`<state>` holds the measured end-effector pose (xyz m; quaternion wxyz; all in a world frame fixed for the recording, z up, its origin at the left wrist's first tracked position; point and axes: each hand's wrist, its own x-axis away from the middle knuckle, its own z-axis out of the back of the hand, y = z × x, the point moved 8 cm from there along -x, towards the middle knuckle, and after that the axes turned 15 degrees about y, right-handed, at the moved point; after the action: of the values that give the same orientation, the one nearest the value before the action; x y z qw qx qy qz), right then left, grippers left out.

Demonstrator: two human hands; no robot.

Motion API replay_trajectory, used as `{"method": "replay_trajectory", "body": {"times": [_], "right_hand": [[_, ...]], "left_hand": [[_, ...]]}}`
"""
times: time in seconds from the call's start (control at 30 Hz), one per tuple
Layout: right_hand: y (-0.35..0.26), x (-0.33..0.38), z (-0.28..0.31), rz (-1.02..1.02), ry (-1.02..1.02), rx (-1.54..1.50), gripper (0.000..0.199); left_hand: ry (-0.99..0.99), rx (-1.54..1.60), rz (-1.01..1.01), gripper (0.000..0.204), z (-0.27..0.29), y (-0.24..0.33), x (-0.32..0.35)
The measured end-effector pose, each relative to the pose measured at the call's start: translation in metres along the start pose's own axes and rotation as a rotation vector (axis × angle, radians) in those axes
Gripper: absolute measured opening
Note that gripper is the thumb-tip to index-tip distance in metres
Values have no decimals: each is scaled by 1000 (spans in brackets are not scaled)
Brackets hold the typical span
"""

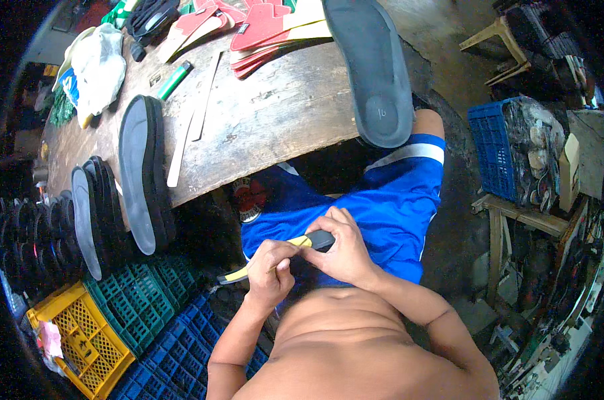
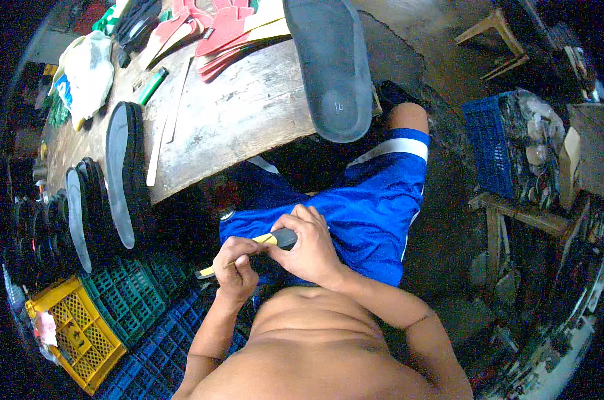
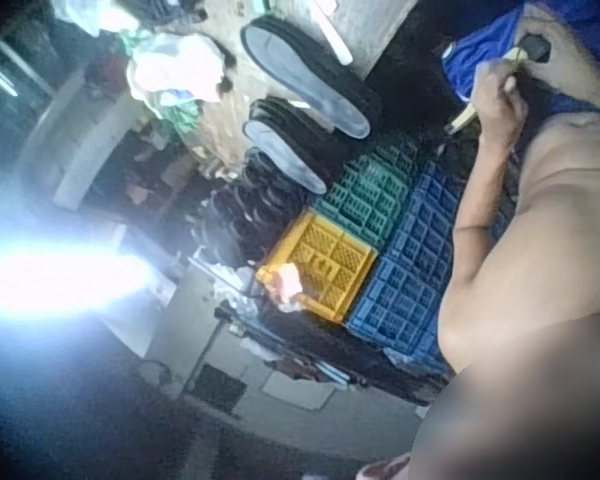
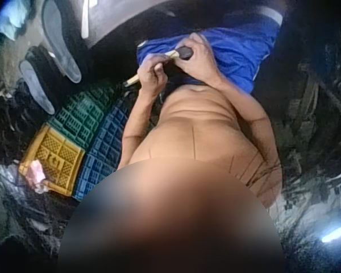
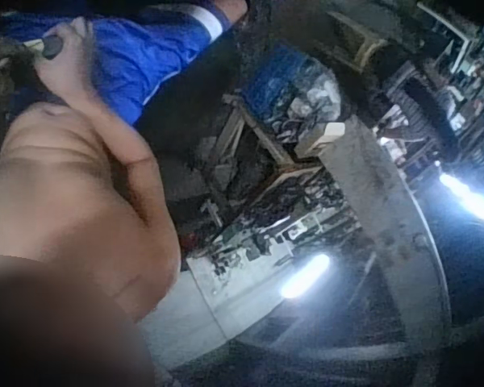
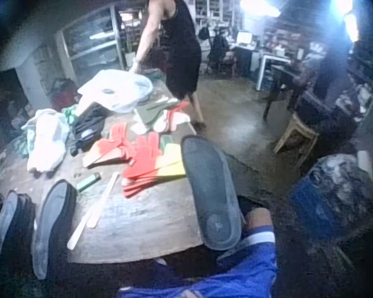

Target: The person aligns a white paper template on a black slipper sole and uses a pointed tool to trace its outline. They then place a yellow insole onto the sole and continue tracing and adjusting the fit. The process repeats with additional soles and insoles on a cluttered workbench.

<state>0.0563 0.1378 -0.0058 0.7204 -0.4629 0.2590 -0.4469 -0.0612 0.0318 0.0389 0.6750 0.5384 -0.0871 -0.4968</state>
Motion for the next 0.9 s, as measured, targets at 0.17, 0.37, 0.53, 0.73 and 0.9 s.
{"method": "replay_trajectory", "body": {"times": [0.17,0.37,0.53,0.73,0.9], "right_hand": [[5,2,-3,-33,1,-24,26],[5,0,-2,-17,11,-30,27],[8,0,-2,-33,3,-29,28],[14,4,-3,-60,-10,-2,26],[10,-1,-3,124,-215,14,41]], "left_hand": [[-20,-42,-11,4,-1,-2,3],[-28,-80,-43,4,-4,2,0],[-110,-35,-27,2,-12,3,1],[-66,28,67,10,-4,0,-7],[-417,-493,10,45,-13,-8,-5]]}}
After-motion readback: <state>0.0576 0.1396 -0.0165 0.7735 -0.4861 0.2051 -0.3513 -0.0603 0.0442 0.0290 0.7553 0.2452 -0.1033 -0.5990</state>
